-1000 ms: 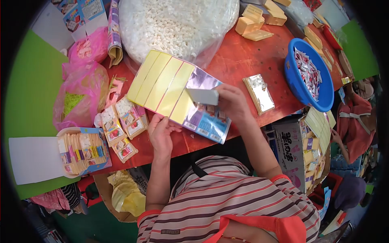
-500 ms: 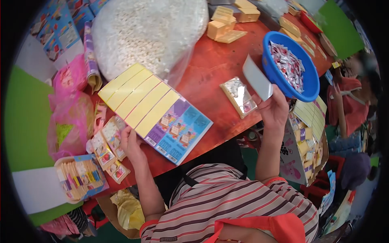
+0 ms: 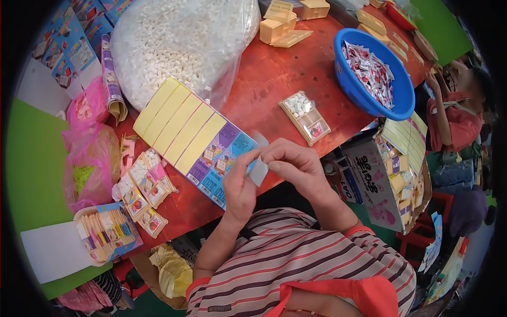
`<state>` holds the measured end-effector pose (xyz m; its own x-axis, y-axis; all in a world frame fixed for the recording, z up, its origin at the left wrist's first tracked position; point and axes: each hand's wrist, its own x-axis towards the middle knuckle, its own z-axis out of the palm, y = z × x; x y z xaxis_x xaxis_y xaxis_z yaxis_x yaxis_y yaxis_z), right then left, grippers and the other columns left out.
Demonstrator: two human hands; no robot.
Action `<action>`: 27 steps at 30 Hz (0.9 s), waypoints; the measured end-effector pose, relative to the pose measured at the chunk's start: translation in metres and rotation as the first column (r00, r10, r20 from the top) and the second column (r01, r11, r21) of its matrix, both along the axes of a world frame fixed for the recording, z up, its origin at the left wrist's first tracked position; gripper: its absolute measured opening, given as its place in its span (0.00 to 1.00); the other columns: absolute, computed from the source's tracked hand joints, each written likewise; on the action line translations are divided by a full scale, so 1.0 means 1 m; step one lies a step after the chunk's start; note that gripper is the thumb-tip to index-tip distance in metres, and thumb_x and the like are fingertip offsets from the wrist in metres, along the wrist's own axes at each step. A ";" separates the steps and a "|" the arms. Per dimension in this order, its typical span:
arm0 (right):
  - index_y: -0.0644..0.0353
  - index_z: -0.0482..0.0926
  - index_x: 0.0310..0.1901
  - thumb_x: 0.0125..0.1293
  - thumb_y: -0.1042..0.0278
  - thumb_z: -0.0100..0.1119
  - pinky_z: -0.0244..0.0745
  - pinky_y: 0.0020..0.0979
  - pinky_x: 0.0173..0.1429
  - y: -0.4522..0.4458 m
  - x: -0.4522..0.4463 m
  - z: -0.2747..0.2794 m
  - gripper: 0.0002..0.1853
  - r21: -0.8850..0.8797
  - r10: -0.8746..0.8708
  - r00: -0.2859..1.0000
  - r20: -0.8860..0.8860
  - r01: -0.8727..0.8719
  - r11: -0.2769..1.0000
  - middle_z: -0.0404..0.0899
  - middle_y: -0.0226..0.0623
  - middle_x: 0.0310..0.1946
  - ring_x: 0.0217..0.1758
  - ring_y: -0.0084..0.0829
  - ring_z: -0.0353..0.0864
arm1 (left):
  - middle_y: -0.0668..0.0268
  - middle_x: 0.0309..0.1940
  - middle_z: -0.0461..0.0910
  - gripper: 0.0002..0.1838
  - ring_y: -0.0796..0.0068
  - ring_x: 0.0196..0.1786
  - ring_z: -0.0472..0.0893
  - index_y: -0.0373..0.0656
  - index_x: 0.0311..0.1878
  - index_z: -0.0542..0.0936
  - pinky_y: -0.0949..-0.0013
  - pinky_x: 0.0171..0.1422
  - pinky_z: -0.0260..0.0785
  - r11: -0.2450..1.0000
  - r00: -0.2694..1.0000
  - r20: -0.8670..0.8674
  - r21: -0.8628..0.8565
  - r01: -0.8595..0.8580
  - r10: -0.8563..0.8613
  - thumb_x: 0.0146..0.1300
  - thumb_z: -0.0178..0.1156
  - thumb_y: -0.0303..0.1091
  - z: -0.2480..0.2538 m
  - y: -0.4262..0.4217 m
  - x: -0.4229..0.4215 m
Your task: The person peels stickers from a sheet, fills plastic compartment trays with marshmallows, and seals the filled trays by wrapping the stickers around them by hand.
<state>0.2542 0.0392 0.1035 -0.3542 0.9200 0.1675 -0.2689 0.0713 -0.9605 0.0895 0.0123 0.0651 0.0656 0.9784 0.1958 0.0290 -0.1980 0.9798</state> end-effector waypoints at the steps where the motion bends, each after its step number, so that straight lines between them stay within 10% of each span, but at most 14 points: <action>1: 0.69 0.79 0.41 0.68 0.77 0.52 0.71 0.27 0.53 0.001 0.001 -0.001 0.07 0.054 -0.007 0.997 0.083 0.003 0.999 0.79 0.38 0.43 0.48 0.25 0.77 | 0.54 0.55 0.78 0.20 0.63 0.60 0.77 0.35 0.60 0.75 0.65 0.66 0.64 1.000 1.000 0.000 -0.002 0.005 -0.005 0.65 0.52 0.26 -0.008 0.001 0.003; 3: 0.69 0.80 0.43 0.69 0.77 0.52 0.72 0.28 0.54 0.002 0.002 -0.003 0.08 0.105 -0.021 0.985 0.169 0.004 0.994 0.79 0.37 0.44 0.48 0.25 0.78 | 0.63 0.47 0.82 0.14 0.74 0.50 0.80 0.35 0.54 0.78 0.75 0.58 0.66 0.989 0.917 0.400 -0.139 0.046 0.014 0.70 0.50 0.27 -0.021 0.003 0.009; 7: 0.69 0.79 0.49 0.70 0.75 0.51 0.75 0.27 0.56 0.004 0.003 -0.006 0.11 -0.027 0.030 0.999 0.042 -0.029 0.999 0.78 0.36 0.45 0.51 0.25 0.79 | 0.64 0.44 0.82 0.13 0.78 0.46 0.80 0.37 0.52 0.78 0.74 0.54 0.69 0.932 0.731 0.672 -0.330 0.150 0.121 0.71 0.50 0.31 -0.026 0.006 0.014; 11: 0.70 0.79 0.48 0.69 0.73 0.53 0.75 0.28 0.55 0.006 0.005 -0.007 0.11 -0.140 -0.039 0.999 -0.024 0.035 0.989 0.78 0.37 0.46 0.49 0.25 0.79 | 0.61 0.46 0.83 0.13 0.70 0.49 0.82 0.37 0.53 0.78 0.65 0.56 0.74 0.903 0.642 0.739 -0.396 0.168 0.205 0.71 0.50 0.31 -0.042 0.010 0.005; 14: 0.69 0.79 0.48 0.64 0.74 0.57 0.73 0.30 0.51 0.014 0.006 -0.010 0.12 0.340 -0.293 0.868 0.400 0.156 0.927 0.77 0.41 0.45 0.46 0.29 0.77 | 0.61 0.47 0.83 0.13 0.68 0.50 0.83 0.37 0.52 0.78 0.61 0.55 0.76 0.890 0.676 0.720 -0.401 0.219 0.158 0.71 0.50 0.30 -0.036 0.009 0.004; 23: 0.67 0.78 0.38 0.61 0.74 0.60 0.72 0.33 0.51 0.019 0.021 -0.029 0.06 0.325 -0.185 0.740 0.647 -0.048 0.944 0.77 0.41 0.41 0.44 0.34 0.78 | 0.62 0.44 0.82 0.09 0.73 0.48 0.81 0.36 0.46 0.79 0.67 0.56 0.73 0.912 0.753 0.653 -0.354 0.206 0.084 0.70 0.52 0.29 -0.044 0.015 -0.001; 27: 0.65 0.77 0.35 0.62 0.74 0.61 0.71 0.30 0.51 0.013 0.022 -0.035 0.04 0.298 -0.252 0.911 0.327 0.154 0.942 0.76 0.38 0.39 0.44 0.29 0.76 | 0.63 0.45 0.81 0.10 0.74 0.49 0.80 0.35 0.48 0.78 0.70 0.57 0.71 0.940 0.783 0.618 -0.303 0.154 0.071 0.70 0.52 0.29 -0.025 0.022 0.020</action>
